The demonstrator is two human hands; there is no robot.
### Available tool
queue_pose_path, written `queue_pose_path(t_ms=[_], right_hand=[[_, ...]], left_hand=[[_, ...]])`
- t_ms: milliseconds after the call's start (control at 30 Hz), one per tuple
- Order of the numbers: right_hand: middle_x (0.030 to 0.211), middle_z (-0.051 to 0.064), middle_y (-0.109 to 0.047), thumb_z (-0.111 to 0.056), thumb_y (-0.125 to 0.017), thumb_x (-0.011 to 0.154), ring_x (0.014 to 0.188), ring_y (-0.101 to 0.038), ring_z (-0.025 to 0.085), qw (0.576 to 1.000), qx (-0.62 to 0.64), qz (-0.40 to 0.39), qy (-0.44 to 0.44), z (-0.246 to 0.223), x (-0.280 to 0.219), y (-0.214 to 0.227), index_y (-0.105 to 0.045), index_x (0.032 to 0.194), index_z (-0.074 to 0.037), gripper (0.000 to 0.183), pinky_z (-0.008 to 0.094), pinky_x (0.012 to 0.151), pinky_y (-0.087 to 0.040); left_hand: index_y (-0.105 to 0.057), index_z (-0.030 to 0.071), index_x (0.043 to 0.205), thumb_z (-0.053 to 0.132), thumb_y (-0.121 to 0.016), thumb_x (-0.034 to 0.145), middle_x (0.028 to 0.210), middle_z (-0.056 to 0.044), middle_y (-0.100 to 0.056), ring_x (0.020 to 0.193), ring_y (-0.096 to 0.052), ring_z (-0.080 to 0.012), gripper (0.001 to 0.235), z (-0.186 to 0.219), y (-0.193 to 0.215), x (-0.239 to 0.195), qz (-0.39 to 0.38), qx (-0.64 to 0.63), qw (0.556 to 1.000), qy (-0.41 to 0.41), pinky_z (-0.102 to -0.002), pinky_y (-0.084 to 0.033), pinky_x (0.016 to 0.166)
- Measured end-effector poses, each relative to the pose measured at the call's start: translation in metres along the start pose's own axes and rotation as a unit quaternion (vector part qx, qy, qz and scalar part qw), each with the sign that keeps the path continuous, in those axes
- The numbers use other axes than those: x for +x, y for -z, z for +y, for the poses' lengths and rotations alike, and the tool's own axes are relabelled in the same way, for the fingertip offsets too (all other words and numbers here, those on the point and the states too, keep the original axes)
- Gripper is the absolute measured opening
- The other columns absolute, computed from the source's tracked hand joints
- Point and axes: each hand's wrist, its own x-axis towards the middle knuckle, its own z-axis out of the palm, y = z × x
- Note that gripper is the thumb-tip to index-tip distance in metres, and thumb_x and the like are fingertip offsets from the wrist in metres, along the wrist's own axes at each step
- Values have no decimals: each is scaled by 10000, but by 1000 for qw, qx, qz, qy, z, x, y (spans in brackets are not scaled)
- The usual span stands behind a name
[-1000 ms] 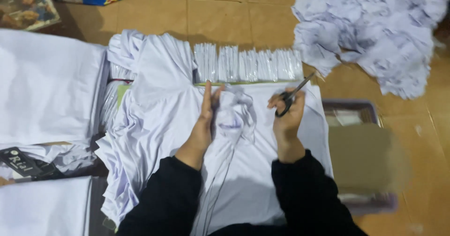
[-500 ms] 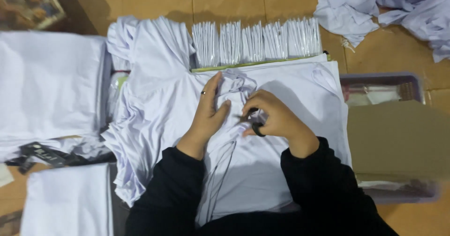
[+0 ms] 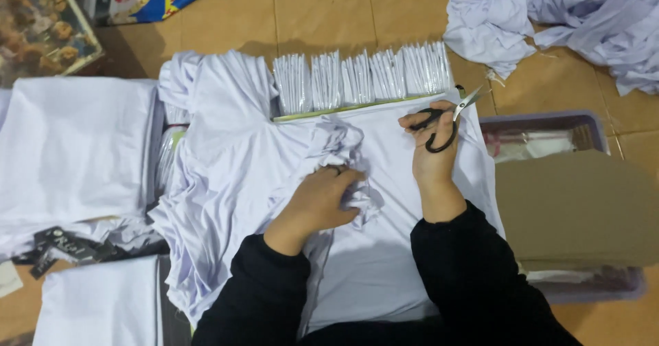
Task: The person sits on the floor and uses scissors to trim loose threads and tags from a stack of white shirts. They repeatedly pick up a shirt, cut the excess fabric, and place it back on the pile.
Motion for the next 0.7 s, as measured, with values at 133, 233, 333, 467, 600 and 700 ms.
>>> queue_pose_path(t_ms=[133, 233, 333, 467, 600, 700], right_hand=[[750, 143, -689, -591, -330, 1071, 847, -724, 254, 1000, -13, 7, -5, -5, -4, -8, -410, 1195, -188, 429, 294, 752, -535], [612, 169, -604, -497, -429, 1090, 766, -700, 350, 998, -11, -44, 33, -4, -9, -14, -422, 1179, -118, 389, 366, 781, -544], [576, 178, -626, -399, -573, 1038, 745, -724, 348, 984, -43, -137, 102, -13, -22, -27, -462, 1099, -24, 396, 332, 739, -547], [859, 167, -752, -275, -888, 768, 888, -739, 282, 959, -154, -226, 79, -17, -32, -42, -581, 1114, 2, 539, 301, 798, -529], [940, 128, -773, -182, -1003, 613, 889, -727, 220, 943, -206, -261, 26, -17, -36, -41, -655, 1107, -27, 625, 310, 847, -527], [916, 125, -716, -35, -899, 759, 811, -690, 198, 954, -147, -255, 48, -17, -40, -46, -630, 1015, -9, 372, 291, 758, -528]], left_hand=[[-743, 243, 1096, 341, -740, 800, 1051, -120, -730, 1023, -691, -355, 312, -8, -2, 7, -2, 36, 999, -25, -475, -529, 846], [-767, 237, 976, 331, -748, 775, 784, -81, -735, 812, -725, -328, 222, -30, -16, 19, 98, -59, 993, -18, -448, -555, 734], [-729, 231, 859, 322, -801, 779, 786, -18, -732, 829, -726, -257, 141, -50, -31, 25, 245, -322, 914, 38, -358, -557, 754], [-708, 99, 805, 146, -749, 880, 650, -36, -627, 660, -578, -131, 97, -47, -28, 24, 303, -481, 822, 36, -282, -506, 627], [-713, 71, 820, 105, -740, 896, 639, -36, -611, 656, -549, -100, 88, -48, -28, 23, 324, -538, 777, 42, -245, -480, 607], [-736, 62, 825, 98, -785, 856, 661, -46, -642, 664, -582, -115, 68, -41, -24, 20, 302, -526, 794, 27, -265, -516, 633]])
